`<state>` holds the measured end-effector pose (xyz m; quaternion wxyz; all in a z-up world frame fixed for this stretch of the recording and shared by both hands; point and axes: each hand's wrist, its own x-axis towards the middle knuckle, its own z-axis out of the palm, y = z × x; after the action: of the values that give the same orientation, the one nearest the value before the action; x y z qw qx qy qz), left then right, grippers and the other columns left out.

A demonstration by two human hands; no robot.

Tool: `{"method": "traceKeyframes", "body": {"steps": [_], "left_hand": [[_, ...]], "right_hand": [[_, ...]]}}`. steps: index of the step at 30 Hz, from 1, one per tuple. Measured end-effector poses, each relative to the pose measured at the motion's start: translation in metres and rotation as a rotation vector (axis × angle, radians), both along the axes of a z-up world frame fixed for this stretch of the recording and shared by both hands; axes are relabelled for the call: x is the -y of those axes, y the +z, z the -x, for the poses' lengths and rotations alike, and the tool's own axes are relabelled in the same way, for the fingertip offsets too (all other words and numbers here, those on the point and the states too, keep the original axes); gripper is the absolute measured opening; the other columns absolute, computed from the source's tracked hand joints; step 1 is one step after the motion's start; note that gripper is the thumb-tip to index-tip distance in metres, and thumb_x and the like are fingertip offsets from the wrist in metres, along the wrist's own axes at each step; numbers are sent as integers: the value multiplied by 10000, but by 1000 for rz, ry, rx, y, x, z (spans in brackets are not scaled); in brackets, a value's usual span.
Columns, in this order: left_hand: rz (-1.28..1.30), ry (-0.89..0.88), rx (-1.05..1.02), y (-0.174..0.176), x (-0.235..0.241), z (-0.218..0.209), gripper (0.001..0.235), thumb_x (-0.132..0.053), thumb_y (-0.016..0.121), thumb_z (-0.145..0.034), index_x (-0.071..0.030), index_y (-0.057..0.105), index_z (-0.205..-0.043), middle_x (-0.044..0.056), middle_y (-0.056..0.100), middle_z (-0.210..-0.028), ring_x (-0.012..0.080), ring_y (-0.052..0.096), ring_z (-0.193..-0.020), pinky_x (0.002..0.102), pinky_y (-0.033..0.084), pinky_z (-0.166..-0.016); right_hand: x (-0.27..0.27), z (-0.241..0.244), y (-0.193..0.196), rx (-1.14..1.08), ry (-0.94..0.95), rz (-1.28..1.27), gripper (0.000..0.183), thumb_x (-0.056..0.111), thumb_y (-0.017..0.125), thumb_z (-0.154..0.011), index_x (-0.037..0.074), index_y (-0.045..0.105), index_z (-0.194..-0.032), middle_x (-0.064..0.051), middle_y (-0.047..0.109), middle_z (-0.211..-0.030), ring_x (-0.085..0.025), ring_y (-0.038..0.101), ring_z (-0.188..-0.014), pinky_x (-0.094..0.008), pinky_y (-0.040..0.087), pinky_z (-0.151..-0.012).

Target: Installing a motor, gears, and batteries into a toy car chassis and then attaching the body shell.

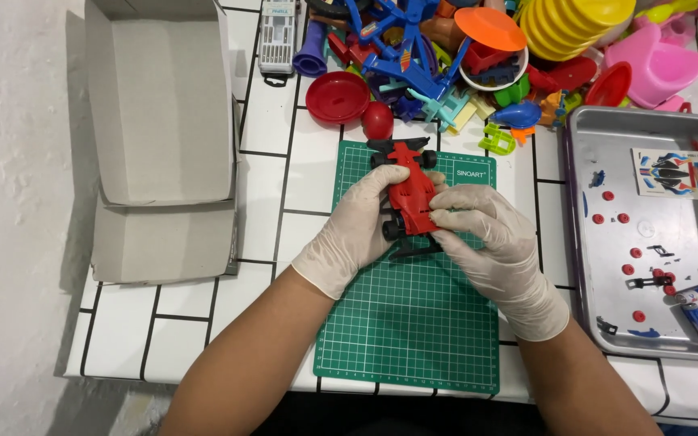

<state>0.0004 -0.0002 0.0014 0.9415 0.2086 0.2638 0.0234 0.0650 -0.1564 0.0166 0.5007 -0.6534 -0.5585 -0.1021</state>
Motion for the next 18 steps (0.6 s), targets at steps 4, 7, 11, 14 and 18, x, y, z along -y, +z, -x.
{"method": "traceKeyframes", "body": {"steps": [4, 7, 11, 14, 18], "left_hand": [[-2, 25, -35, 11, 0, 3, 541, -200, 741, -836, -56, 602, -1338, 181, 656, -1267, 368, 667, -1167, 483, 558, -981], [-6, 23, -20, 4, -1, 1, 547, -186, 745, -838, -43, 591, -1343, 196, 646, -1279, 383, 664, -1162, 511, 559, -975], [-7, 21, -24, -3, 0, -2, 519, -180, 764, -833, -69, 612, -1317, 189, 657, -1267, 384, 676, -1143, 511, 561, -973], [-27, 17, 5, -14, -1, -8, 492, -164, 771, -841, -61, 613, -1296, 191, 666, -1206, 365, 695, -1069, 509, 585, -923], [-45, 18, 54, -32, -2, -13, 441, -122, 794, -843, -39, 638, -1247, 197, 690, -1082, 350, 730, -925, 510, 631, -806]], "right_hand": [[0, 1, 0, 12, -4, 11, 148, -32, 816, -838, 18, 786, -973, -171, 756, -1011, -368, 742, -950, -474, 609, -801], [-1, 3, 1, 10, 5, 12, 156, -38, 817, -833, 24, 785, -972, -171, 756, -1012, -368, 738, -944, -479, 609, -804], [-2, 3, 0, 24, 12, 15, 147, -20, 819, -837, 28, 788, -972, -170, 755, -1016, -371, 736, -943, -483, 608, -816], [-2, 3, 0, 28, 16, 16, 151, -22, 815, -838, 30, 791, -978, -171, 757, -1020, -371, 735, -942, -487, 608, -826], [-2, 2, 0, 21, 31, 29, 170, -24, 807, -841, 37, 792, -999, -169, 757, -1029, -373, 733, -950, -500, 607, -828]]}}
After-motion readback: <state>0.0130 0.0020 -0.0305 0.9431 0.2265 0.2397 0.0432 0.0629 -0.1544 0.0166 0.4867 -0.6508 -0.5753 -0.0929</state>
